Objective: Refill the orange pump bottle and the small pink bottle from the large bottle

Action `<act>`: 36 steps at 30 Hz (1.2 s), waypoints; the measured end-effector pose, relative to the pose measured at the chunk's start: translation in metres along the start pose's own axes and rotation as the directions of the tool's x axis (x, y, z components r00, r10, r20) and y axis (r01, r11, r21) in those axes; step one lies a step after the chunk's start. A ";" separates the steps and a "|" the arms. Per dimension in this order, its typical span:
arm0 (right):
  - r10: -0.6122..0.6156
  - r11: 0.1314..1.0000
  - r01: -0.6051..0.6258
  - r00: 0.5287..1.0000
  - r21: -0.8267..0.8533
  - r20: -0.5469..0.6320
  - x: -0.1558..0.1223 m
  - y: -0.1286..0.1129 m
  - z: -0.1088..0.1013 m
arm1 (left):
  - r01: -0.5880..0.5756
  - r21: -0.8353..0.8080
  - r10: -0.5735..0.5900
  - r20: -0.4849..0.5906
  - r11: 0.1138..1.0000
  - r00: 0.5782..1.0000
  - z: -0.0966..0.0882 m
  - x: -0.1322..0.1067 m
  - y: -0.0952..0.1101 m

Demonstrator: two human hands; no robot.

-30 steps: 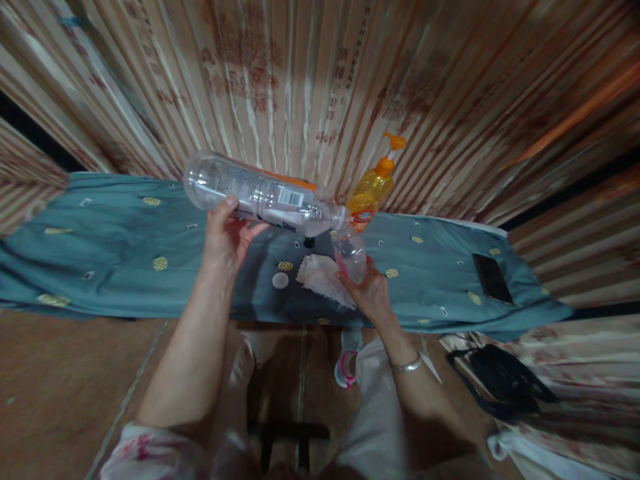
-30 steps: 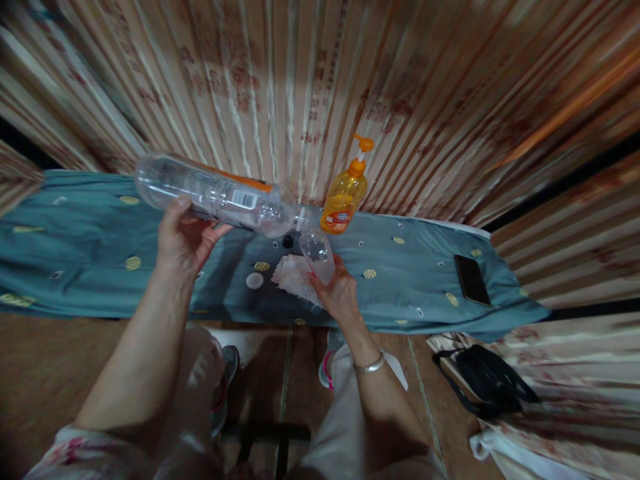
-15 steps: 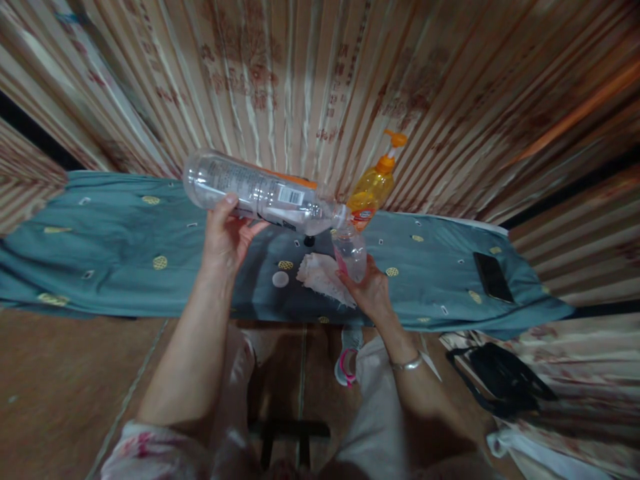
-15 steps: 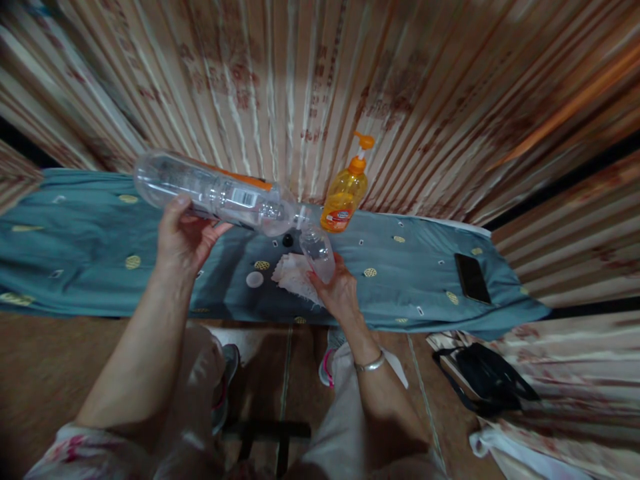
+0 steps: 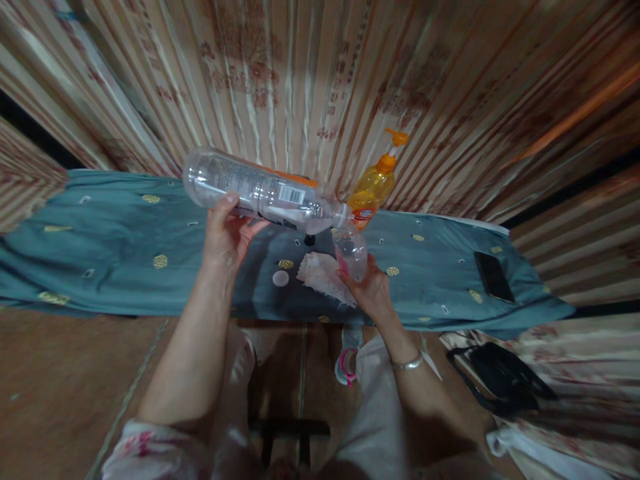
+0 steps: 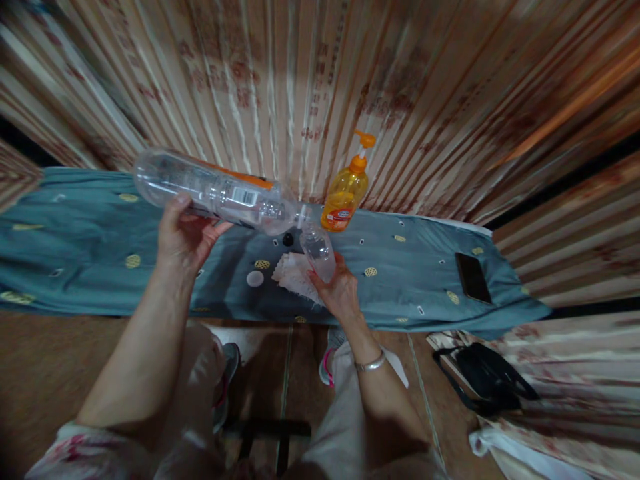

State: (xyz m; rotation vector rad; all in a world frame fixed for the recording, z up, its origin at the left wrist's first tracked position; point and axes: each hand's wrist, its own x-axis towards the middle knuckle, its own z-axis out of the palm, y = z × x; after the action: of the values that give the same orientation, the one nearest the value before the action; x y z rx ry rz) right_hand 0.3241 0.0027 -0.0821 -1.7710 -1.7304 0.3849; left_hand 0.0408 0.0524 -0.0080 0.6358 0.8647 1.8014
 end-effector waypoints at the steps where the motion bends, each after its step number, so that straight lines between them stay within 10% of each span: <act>1: 0.001 1.000 -0.001 1.000 0.000 0.002 0.000 0.000 0.000 | 0.000 -0.006 0.000 -0.007 1.000 1.000 0.000 0.000 0.000; 36: -0.018 1.000 0.018 1.000 0.011 -0.012 0.000 0.002 0.001 | 0.034 -0.057 -0.030 0.063 0.998 0.998 -0.007 0.004 -0.001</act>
State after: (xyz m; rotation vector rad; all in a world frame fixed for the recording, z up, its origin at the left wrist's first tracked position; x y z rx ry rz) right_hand 0.3249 0.0025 -0.0839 -1.7455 -1.7313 0.3746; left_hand 0.0343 0.0544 -0.0130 0.6340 0.7735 1.7628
